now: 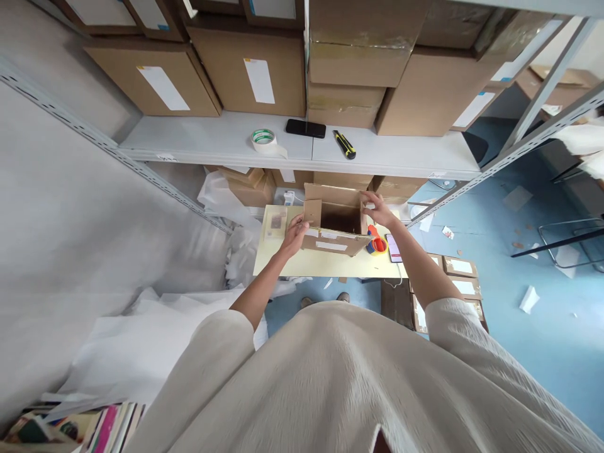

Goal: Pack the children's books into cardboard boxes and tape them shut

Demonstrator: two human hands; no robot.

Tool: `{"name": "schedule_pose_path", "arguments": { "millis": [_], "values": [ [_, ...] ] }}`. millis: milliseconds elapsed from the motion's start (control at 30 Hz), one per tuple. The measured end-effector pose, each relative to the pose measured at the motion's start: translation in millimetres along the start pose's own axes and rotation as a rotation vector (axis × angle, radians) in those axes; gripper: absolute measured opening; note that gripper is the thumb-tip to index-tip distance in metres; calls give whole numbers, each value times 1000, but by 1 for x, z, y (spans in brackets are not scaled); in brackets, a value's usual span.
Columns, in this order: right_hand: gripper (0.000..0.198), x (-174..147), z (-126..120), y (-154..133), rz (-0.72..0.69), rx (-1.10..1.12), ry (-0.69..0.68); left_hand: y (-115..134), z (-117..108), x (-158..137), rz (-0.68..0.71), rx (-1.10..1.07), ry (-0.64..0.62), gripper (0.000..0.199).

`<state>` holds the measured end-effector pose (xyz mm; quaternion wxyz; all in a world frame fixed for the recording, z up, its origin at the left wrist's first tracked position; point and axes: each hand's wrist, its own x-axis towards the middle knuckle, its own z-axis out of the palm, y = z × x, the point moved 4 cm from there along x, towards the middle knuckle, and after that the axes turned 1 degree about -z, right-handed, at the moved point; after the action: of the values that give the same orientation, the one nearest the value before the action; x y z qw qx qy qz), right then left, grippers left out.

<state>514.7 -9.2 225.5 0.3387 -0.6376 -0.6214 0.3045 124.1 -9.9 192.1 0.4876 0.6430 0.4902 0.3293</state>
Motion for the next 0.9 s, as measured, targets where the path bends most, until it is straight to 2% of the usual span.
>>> {"name": "schedule_pose_path", "arguments": {
  "millis": [167,267,333,433,500,600,700,833,900],
  "values": [
    [108,-4,6,-9,-60,-180,26,-4,-1,7,-28,77,-6,49],
    [115,-6,11,-12,-60,-210,-22,-2,-1,13,-41,98,13,45],
    [103,-6,12,-12,-31,-160,-81,0,-1,19,-52,89,65,44],
    [72,-7,12,-9,55,-14,-107,0,0,27,-85,76,163,60],
    [62,-10,12,-6,74,39,-92,-1,3,33,-98,87,197,68],
    [49,-17,16,-3,42,-23,-49,-3,7,42,-72,153,186,60],
    [50,-28,23,1,88,-101,7,-6,11,47,4,221,156,50],
    [65,-40,31,4,228,-193,-14,-14,16,47,3,283,105,56],
    [76,-42,34,3,235,-243,-54,-18,18,48,-16,343,86,59]
  ]
}}
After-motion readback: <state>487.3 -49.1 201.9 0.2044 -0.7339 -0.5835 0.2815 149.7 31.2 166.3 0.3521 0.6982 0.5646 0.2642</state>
